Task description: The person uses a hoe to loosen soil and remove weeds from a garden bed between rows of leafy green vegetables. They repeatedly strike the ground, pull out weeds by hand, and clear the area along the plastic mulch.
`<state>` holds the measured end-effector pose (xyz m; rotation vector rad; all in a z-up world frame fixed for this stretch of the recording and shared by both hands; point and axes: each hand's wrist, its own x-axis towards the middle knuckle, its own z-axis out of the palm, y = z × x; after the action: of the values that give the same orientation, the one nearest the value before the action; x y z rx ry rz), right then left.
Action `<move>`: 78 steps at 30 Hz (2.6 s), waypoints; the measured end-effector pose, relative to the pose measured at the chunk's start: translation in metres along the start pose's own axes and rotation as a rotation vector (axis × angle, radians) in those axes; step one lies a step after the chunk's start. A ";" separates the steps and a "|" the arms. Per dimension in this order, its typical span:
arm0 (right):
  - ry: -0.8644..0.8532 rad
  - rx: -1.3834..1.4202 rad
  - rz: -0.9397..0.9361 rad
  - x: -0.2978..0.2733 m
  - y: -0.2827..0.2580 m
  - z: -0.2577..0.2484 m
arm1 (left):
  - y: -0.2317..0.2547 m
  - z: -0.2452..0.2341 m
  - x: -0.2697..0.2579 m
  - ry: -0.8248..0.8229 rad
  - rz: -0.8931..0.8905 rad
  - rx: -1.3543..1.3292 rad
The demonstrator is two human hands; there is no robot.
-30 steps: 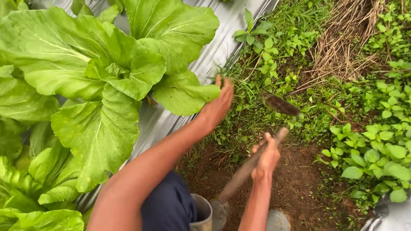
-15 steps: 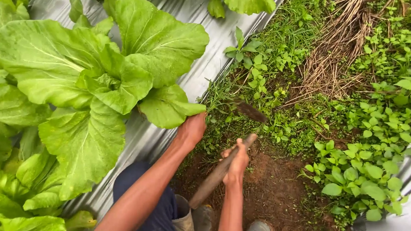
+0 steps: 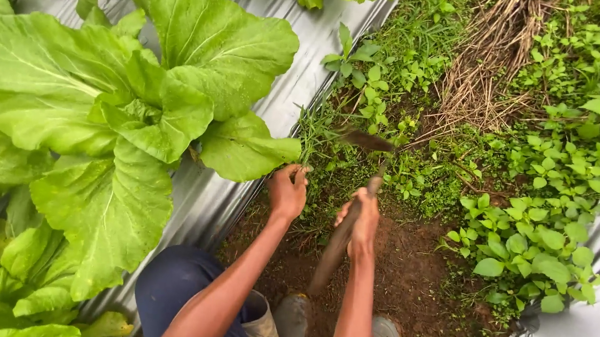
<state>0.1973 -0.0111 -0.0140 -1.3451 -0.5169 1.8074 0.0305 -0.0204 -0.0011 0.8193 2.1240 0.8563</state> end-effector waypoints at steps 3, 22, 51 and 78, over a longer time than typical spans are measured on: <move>0.003 -0.088 0.018 -0.019 -0.002 0.013 | -0.027 0.011 0.018 0.004 0.017 -0.098; 0.127 -0.083 0.022 -0.003 0.027 0.020 | -0.013 0.005 0.010 -0.113 -0.031 -0.019; 0.183 -0.174 0.020 -0.030 0.003 0.037 | -0.007 -0.012 -0.005 0.123 0.013 0.093; 0.180 0.044 0.127 -0.006 0.041 0.014 | 0.008 -0.012 -0.024 0.307 0.299 0.390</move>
<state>0.1705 -0.0380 -0.0349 -1.5212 -0.3000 1.7656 0.0371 -0.0374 0.0197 1.3018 2.5264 0.7625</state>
